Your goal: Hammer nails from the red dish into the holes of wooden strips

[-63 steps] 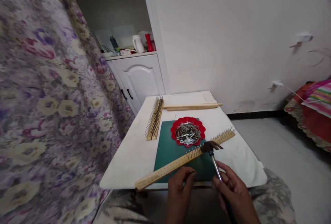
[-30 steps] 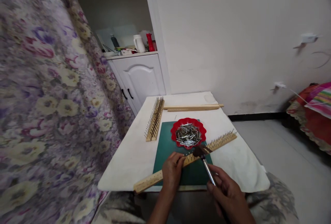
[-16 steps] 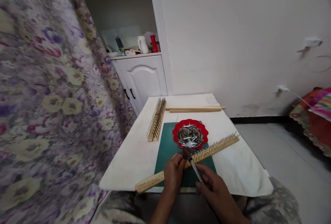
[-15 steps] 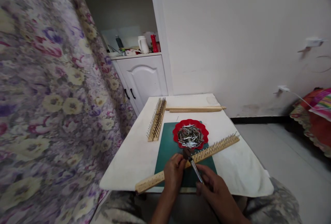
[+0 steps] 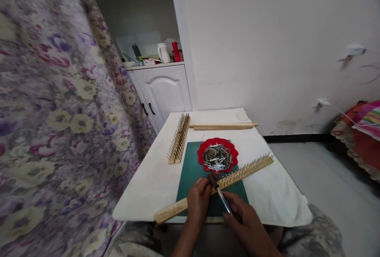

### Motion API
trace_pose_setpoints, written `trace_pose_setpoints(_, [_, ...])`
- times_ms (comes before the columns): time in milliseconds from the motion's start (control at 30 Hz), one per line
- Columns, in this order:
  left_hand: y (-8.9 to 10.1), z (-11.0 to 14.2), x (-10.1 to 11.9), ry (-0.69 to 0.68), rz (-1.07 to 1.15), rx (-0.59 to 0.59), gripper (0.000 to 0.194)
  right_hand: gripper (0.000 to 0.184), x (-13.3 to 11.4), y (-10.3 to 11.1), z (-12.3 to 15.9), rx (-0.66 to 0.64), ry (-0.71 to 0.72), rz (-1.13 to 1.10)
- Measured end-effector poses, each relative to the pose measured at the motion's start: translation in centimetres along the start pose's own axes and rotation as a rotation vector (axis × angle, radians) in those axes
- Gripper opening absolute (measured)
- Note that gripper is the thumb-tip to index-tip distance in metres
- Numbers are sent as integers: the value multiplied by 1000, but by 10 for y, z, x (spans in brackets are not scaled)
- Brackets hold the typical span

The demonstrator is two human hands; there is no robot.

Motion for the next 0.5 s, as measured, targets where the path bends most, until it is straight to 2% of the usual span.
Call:
trace_pose_setpoints(200, [1, -1, -2, 1, 71, -33, 20, 36, 9, 7, 10, 93, 23, -223])
trace_pose_setpoints(333, [13, -6, -4, -2, 89, -44, 17, 39, 12, 21, 21, 193, -15, -376])
trace_pose_setpoints(500, [31, -34, 12, -94, 15, -40, 19, 46, 14, 34, 29, 272, -115, -342])
Point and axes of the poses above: each hand's wrist, its own z-axis away from the middle knuckle, its own y-axis out of the back of the hand, x = y × z, the point moved 3 cm from there along -z, towards the middle knuckle, and after that the axes turned 4 degrees about -x, right-handed, at the moved point
